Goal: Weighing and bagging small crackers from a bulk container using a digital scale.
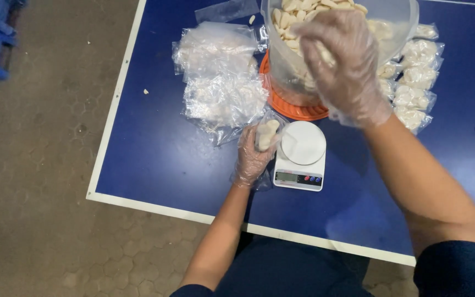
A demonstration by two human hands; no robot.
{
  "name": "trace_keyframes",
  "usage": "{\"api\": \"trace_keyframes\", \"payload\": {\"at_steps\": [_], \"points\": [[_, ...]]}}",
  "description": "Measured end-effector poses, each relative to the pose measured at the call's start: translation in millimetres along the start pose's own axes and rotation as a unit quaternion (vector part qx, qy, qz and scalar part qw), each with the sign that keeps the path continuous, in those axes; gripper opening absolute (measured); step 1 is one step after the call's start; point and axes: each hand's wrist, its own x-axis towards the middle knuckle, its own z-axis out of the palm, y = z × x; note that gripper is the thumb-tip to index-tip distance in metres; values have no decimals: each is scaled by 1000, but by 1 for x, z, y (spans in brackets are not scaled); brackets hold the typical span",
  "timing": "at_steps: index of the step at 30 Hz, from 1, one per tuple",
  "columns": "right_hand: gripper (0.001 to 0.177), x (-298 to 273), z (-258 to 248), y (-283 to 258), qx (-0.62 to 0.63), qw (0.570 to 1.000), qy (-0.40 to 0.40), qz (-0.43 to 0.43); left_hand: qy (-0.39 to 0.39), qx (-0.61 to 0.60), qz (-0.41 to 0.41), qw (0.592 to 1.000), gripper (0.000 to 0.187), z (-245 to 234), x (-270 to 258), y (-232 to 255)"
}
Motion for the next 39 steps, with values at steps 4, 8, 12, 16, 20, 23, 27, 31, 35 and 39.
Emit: {"api": "trace_keyframes", "payload": {"at_steps": [4, 8, 12, 16, 20, 23, 27, 31, 35, 39], "points": [[34, 32, 2, 61, -3, 941, -225, 253, 5, -5, 0, 1000, 54, 2, -2, -2], [46, 76, 10, 66, -23, 826, -432, 360, 7, -15, 1, 1000, 48, -1, 4, 8], [85, 60, 58, 107, 23, 828, -491, 269, -2, -23, -9, 1000, 44, -2, 6, 9], [69, 60, 64, 103, -15, 824, -490, 286, 0, -18, 4, 1000, 43, 2, 3, 2], [54, 36, 81, 134, -14, 864, -462, 199, -5, -22, -3, 1000, 48, 0, 7, 8], [52, 39, 82, 130, -92, 854, -475, 190, 6, -12, -2, 1000, 46, -3, 5, 8], [30, 53, 58, 104, -75, 815, -470, 330, 3, -11, 1, 1000, 43, -1, 3, 2], [45, 47, 59, 107, 13, 849, -415, 326, -1, -11, -3, 1000, 42, 1, 1, -1], [24, 44, 61, 114, 12, 813, -454, 364, 0, -14, -11, 1000, 41, 0, 2, 3], [28, 13, 89, 161, -31, 896, -375, 235, -1, -17, -10, 1000, 41, -1, 4, 4]]}}
